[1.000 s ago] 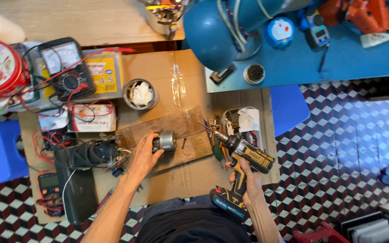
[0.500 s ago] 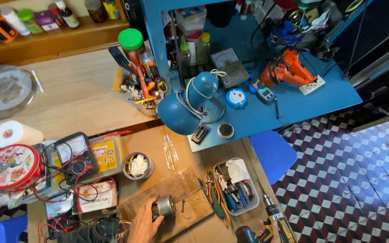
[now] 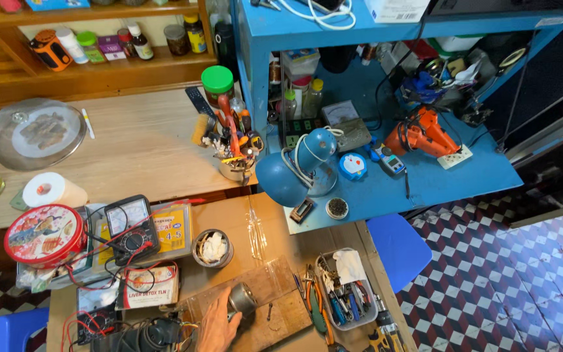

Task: The person uses a cordless drill to remove screws from a small cylindrical motor housing. They then disassemble the motor, remove the rotor, and clean the internal components with a white cloth. The person reassembles the motor by inserting the rotor back into the housing and securing it with a screw.

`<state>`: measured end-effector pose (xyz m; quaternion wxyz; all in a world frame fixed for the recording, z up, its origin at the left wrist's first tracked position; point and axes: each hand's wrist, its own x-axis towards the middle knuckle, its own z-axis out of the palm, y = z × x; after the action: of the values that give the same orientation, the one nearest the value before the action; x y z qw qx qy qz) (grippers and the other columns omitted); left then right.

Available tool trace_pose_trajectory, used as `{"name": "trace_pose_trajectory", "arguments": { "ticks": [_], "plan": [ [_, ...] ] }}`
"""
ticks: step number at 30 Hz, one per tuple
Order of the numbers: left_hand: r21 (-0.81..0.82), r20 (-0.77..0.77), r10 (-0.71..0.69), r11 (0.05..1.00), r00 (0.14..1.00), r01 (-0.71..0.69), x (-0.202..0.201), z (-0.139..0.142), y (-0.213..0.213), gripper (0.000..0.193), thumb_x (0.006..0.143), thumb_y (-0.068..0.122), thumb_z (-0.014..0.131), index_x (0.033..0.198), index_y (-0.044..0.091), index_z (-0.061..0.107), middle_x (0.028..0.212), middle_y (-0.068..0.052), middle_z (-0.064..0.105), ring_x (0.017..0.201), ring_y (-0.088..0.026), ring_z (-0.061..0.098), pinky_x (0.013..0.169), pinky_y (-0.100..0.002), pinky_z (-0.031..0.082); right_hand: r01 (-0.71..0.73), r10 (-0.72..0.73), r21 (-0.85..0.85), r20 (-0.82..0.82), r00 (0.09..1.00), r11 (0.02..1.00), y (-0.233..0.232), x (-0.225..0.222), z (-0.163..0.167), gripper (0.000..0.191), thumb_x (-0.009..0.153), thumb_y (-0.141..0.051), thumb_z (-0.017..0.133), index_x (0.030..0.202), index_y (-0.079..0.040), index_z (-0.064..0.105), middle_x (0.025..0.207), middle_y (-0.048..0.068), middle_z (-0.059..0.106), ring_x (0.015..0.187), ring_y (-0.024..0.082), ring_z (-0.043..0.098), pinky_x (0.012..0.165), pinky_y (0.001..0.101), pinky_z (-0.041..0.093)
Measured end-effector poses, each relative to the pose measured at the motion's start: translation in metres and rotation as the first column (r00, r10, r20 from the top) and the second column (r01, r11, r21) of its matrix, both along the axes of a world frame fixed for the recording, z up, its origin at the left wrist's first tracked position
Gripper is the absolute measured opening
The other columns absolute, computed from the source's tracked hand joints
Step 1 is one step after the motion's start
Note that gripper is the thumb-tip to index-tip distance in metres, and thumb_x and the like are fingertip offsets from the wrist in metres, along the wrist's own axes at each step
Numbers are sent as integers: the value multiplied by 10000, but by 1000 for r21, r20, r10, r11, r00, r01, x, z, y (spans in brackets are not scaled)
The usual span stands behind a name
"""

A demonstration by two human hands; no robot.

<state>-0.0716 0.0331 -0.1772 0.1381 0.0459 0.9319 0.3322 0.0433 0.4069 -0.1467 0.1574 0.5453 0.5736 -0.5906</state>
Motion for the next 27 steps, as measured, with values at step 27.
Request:
{"name": "trace_pose_trajectory", "arguments": {
  "ticks": [27],
  "plan": [
    [192,372,295,903,880,-384,-47,14,88,413,885,294,716,1273,156,682,959,-151,745,903,-256,734,848,-360,576,-446,445,86,29,895,891,16,-62,-8,404,896,-323,718,1220,-82,737,885,102,787,778,170,714,740,292,555]
  ]
}}
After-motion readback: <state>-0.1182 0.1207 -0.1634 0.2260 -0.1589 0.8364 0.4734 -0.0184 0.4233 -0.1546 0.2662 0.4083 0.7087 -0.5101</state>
